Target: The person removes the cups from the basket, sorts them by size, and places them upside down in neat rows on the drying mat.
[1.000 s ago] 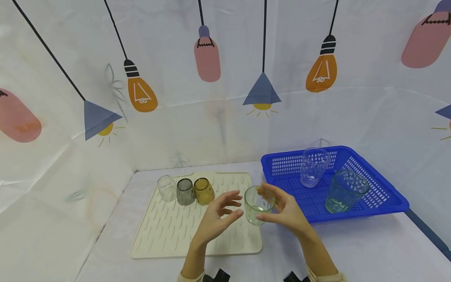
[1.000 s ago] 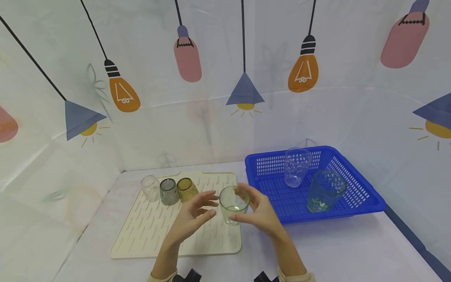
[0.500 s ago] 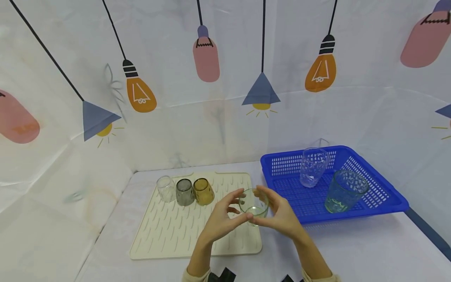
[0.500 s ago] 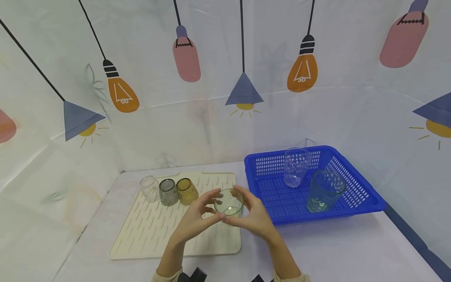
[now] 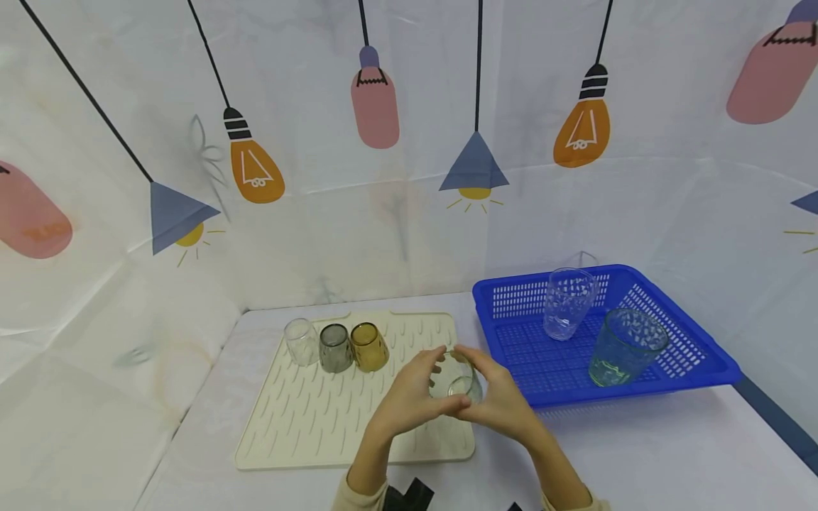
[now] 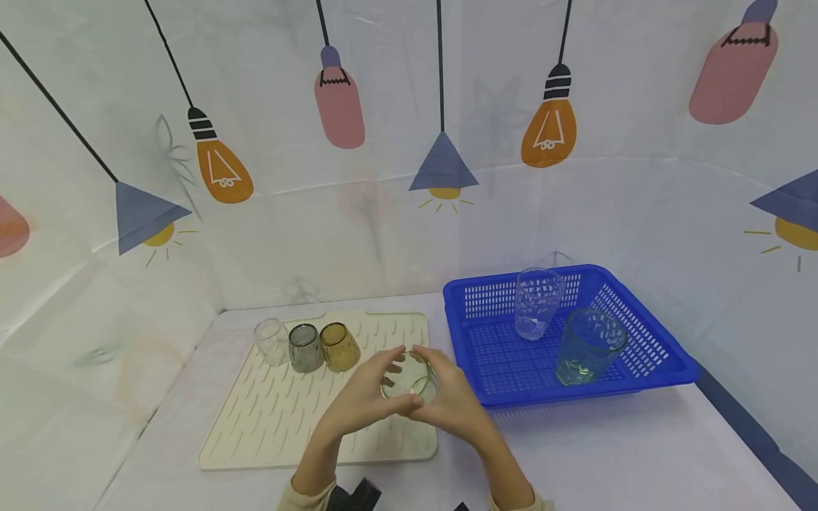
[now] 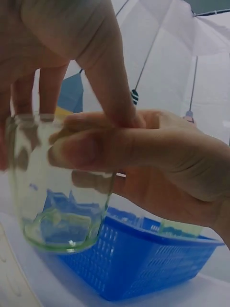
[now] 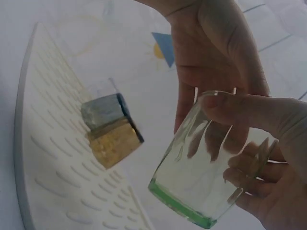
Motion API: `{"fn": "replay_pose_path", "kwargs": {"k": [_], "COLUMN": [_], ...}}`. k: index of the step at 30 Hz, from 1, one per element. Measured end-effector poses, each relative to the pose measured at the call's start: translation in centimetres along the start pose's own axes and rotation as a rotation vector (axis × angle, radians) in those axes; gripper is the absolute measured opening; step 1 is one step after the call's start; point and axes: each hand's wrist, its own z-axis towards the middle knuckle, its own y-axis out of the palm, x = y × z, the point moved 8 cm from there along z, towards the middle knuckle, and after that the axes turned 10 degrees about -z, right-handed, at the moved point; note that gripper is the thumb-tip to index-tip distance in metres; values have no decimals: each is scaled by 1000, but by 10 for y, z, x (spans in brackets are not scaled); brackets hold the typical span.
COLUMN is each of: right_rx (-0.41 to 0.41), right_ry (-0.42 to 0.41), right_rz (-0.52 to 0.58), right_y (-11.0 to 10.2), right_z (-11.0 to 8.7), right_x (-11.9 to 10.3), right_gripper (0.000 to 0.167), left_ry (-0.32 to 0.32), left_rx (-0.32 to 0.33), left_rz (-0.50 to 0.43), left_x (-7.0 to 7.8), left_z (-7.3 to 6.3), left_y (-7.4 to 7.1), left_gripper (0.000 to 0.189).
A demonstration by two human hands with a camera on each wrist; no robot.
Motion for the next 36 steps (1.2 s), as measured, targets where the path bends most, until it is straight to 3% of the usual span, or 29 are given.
{"fn": "replay_pose_path", "kwargs": {"k": [5,8,13,18,22,29,32,36], "right_rx": [-40,-48,-32,-11,7,59,65,39], "right_ry": [-38,-51,-54,-62,-59,-36,-13,24], "right_rz": [-76,-117,-164,-187,-189,-162,-75,123], "right_y": [8,10,10,9,4,-17,-26,-33], "right_z": [-1,-2,-2,-2,-5,-17,-21,-23], "right_x": [-8,-10,-13,-15,-13,-1,7,16], "right_gripper": [71,73,75,77,83,84,84,82], "left_ry": [-101,-140,-150,-136,-102,-84,-115,-130], "left_rx": [-20,-1,69,112,151,188,174,146], "left_rz": [126,193,235,213,104,-266,-477,-713], "left_x": [2,3,5,3,-1,-20,-32,-42], "left_z": [1,1,1,2,1,-5,-9,-13], "left_y": [3,3,2,1,-3,-13,-16,-16], "left_gripper": [78,76,74,73,70,61,59,60]}}
